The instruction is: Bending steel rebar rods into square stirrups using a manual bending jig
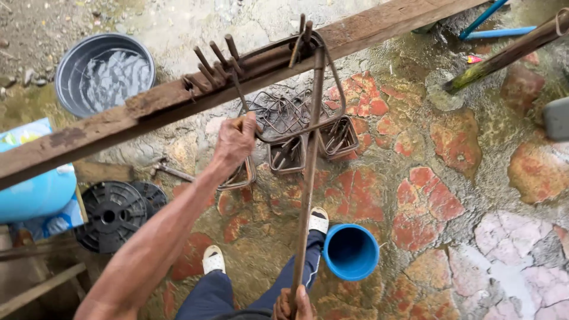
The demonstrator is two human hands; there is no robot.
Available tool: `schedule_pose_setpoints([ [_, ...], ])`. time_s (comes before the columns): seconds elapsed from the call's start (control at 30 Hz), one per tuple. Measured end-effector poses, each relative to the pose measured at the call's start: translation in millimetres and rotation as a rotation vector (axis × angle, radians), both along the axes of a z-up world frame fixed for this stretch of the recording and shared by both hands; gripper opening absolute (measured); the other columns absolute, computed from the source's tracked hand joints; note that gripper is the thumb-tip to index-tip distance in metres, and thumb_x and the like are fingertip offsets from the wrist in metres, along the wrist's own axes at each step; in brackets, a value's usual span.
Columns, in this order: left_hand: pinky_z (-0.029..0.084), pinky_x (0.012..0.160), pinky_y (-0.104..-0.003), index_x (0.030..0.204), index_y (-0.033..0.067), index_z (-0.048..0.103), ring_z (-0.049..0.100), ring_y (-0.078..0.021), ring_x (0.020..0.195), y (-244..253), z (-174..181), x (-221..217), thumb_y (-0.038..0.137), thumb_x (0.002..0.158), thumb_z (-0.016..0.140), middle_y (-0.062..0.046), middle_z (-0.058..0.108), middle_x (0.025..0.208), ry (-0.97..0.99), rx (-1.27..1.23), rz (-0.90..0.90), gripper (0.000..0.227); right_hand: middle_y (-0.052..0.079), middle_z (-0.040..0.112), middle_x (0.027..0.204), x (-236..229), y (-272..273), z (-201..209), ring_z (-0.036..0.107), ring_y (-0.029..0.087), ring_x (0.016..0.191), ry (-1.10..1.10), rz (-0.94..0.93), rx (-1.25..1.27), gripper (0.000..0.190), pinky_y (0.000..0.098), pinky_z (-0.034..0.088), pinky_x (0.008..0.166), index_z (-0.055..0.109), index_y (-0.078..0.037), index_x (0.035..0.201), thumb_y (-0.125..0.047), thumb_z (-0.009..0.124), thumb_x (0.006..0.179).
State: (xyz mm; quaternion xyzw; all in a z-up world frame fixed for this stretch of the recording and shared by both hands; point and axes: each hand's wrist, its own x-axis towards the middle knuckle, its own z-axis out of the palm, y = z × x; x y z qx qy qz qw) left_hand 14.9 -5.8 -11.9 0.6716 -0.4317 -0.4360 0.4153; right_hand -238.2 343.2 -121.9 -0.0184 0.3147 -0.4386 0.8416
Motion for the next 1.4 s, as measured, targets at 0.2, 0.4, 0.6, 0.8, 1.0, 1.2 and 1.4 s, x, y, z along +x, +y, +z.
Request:
schedule_pose_setpoints([
  [0.2, 0.033, 0.03, -0.029, 0.075, 0.012, 0.065, 0.044, -0.0132, 0.039, -5.7, 1.5, 9.0, 0.042, 0.108, 0.051, 0.0, 0.056, 0.058, 0.152, 0.025, -0.037, 0.047, 0.01, 0.03, 0.043, 144.3, 29.1, -56.2, 0.026, 0.023, 0.035, -0.159, -0.163, 0.086, 0.072, 0.0396, 0.017, 0.038, 0.04, -0.007, 0.056, -0.067, 0.041, 0.096],
  [0.4, 0.033, 0.029, -0.03, 0.071, 0.0157, 0.057, 0.046, -0.0135, 0.038, -10.2, -20.0, 19.8, 0.044, 0.109, 0.051, 0.0, 0.056, 0.057, 0.098, 0.027, -0.107, 0.048, 0.013, 0.031, 0.039, 269.7, 7.7, -109.3, 0.033, 0.027, 0.032, -0.223, -0.264, -0.03, 0.073, 0.04, 0.024, 0.034, 0.042, -0.007, 0.055, -0.065, 0.036, 0.099],
  [0.6, 0.044, 0.054, -0.04, 0.066, 0.0145, 0.057, 0.057, -0.0244, 0.058, -7.0, -14.5, 17.7, 0.048, 0.103, 0.053, -0.006, 0.06, 0.063, -0.006, 0.099, -0.044, 0.05, 0.013, 0.032, 0.039, 280.5, -12.9, -134.0, 0.029, 0.025, 0.031, -0.107, -0.29, -0.072, 0.068, 0.0395, 0.023, 0.032, 0.043, -0.007, 0.056, -0.056, 0.037, 0.102],
  [0.8, 0.042, 0.061, -0.039, 0.081, 0.0085, 0.066, 0.058, -0.0274, 0.071, -1.0, -0.6, -0.6, 0.043, 0.106, 0.048, -0.011, 0.062, 0.075, 0.03, 0.156, 0.04, 0.047, 0.011, 0.045, 0.04, 175.6, -89.1, -74.2, 0.044, 0.023, 0.036, 0.613, -0.072, -0.034, 0.055, 0.0361, 0.034, 0.04, 0.053, -0.004, 0.051, -0.043, 0.057, 0.09],
  [1.0, 0.043, 0.062, -0.04, 0.082, 0.0145, 0.063, 0.058, -0.0208, 0.069, -10.7, -15.4, -23.6, 0.05, 0.105, 0.037, -0.005, 0.062, 0.073, -0.065, 0.252, 0.223, 0.049, 0.005, 0.064, 0.078, 94.3, -269.5, 10.1, 0.058, 0.016, 0.069, 0.828, 0.251, -0.256, 0.037, 0.0321, 0.046, 0.066, 0.058, -0.012, 0.097, -0.048, 0.066, 0.09],
  [1.2, 0.041, 0.064, -0.046, 0.085, 0.0178, 0.067, 0.063, -0.0287, 0.073, -11.4, -19.6, -39.9, 0.063, 0.103, 0.034, -0.01, 0.066, 0.073, -0.166, 0.31, 0.337, 0.058, 0.002, 0.056, 0.079, 87.3, -362.3, 67.8, 0.052, 0.017, 0.07, 0.62, 0.293, -0.104, 0.014, 0.0339, 0.044, 0.07, 0.061, -0.013, 0.092, -0.021, 0.073, 0.092],
  [1.4, 0.037, 0.04, -0.031, 0.08, 0.0147, 0.07, 0.054, -0.0139, 0.048, -11.1, -91.5, -30.2, 0.055, 0.103, 0.048, 0.0, 0.065, 0.065, 0.094, 0.125, 0.388, 0.051, 0.002, 0.055, 0.065, 89.2, -262.8, -63.9, 0.051, 0.016, 0.057, 0.404, 0.384, -0.15, 0.023, 0.0298, 0.041, 0.055, 0.059, -0.011, 0.074, -0.008, 0.08, 0.083],
])
